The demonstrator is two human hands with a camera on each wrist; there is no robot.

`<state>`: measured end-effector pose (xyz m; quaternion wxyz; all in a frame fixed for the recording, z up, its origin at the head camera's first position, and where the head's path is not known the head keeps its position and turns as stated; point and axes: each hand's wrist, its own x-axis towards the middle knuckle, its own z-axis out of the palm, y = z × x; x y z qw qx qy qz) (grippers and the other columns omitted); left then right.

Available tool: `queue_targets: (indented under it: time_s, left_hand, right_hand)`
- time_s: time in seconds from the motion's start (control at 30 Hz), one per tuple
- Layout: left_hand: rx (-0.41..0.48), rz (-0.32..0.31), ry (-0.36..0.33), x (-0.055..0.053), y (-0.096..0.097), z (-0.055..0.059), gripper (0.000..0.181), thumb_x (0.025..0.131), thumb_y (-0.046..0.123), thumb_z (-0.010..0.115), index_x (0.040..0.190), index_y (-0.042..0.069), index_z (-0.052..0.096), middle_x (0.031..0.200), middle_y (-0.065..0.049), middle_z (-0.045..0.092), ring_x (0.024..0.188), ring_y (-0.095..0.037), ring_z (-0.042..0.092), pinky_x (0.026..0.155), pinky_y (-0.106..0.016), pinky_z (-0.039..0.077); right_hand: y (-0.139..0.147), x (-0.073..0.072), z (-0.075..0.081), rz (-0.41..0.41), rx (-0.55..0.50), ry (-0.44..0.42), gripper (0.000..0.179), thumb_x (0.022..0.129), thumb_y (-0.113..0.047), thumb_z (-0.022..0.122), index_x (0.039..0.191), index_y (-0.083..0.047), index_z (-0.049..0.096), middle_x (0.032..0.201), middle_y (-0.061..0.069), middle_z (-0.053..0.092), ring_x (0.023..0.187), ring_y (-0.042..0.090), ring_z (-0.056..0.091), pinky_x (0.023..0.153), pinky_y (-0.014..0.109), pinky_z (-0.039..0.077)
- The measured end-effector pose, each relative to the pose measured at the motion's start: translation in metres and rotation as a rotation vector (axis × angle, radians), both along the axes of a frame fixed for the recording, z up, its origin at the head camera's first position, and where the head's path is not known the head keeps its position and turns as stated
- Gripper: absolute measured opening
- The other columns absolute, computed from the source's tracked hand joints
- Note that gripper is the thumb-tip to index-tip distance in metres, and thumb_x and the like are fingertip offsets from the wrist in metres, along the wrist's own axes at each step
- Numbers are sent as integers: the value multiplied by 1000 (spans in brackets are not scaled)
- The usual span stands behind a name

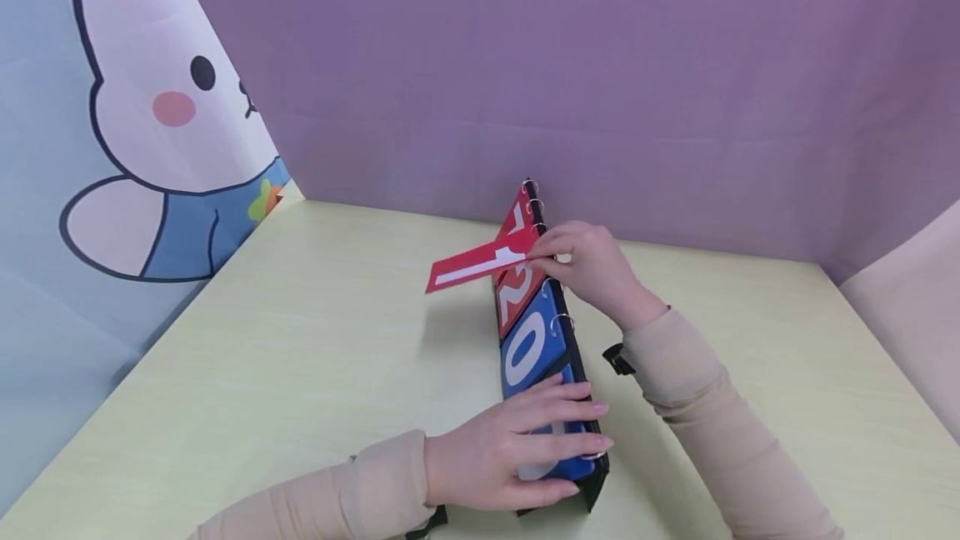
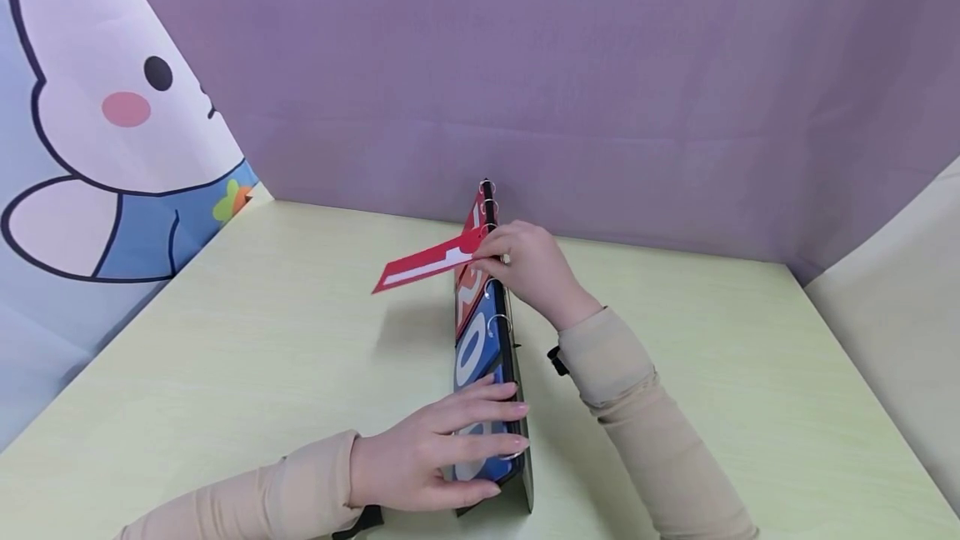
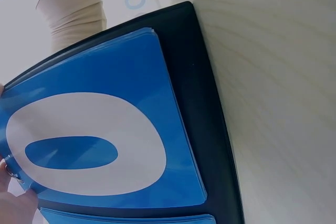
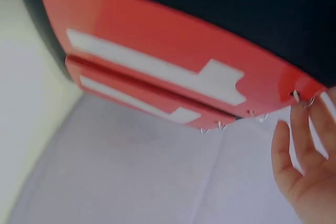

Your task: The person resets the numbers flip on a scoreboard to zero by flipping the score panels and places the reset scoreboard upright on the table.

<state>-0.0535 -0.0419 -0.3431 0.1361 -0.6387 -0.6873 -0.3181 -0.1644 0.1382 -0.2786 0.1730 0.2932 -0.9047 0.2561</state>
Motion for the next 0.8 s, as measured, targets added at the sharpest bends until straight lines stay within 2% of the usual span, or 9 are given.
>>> queue_targets:
  time_s: [0.13,0.23,0.4,0.57,0.7,0.8]
  left_hand:
    - [5,-2,8,1,-1,1,47,87,21,69,130,6,54,141,-11,47,138,-25,36,116,-39,27]
    - [18,-2,29,1,-1,0,47,87,21,69,129,6,55,140,-12,47,138,-26,36,115,-40,27]
    - [37,2,84,-1,-1,-1,45,87,22,69,127,5,57,139,-14,49,137,-28,37,115,-41,28]
    - [36,4,88,-2,0,-1,45,87,23,69,127,5,57,139,-14,48,137,-28,37,115,-41,28]
    - [34,5,86,-2,0,-1,45,87,23,69,127,5,57,139,-14,48,137,-28,37,115,-41,28]
    - [33,6,86,-2,1,-1,45,87,23,69,127,5,57,139,-14,48,137,-28,37,115,-41,28]
  right_hand:
    - [3,-5,6,97,109,-2,21,75,-8,79,95,-4,76,94,11,72,88,23,62,74,36,56]
    - [5,-9,11,159,171,-29,20,77,-8,77,96,-5,76,93,9,72,92,23,61,80,38,55]
    - [8,-14,14,211,193,-142,15,85,-12,69,98,-6,75,94,5,73,102,24,56,92,42,48]
    - [12,-14,9,178,75,-252,18,88,-13,66,103,-6,73,104,7,70,109,25,53,95,46,46]
    - [14,-13,3,129,-54,-317,22,87,-13,68,108,-7,71,113,8,67,112,24,53,97,47,46]
    - [16,-11,-2,99,-183,-398,26,89,-17,66,113,-7,68,120,8,63,116,24,53,99,48,45]
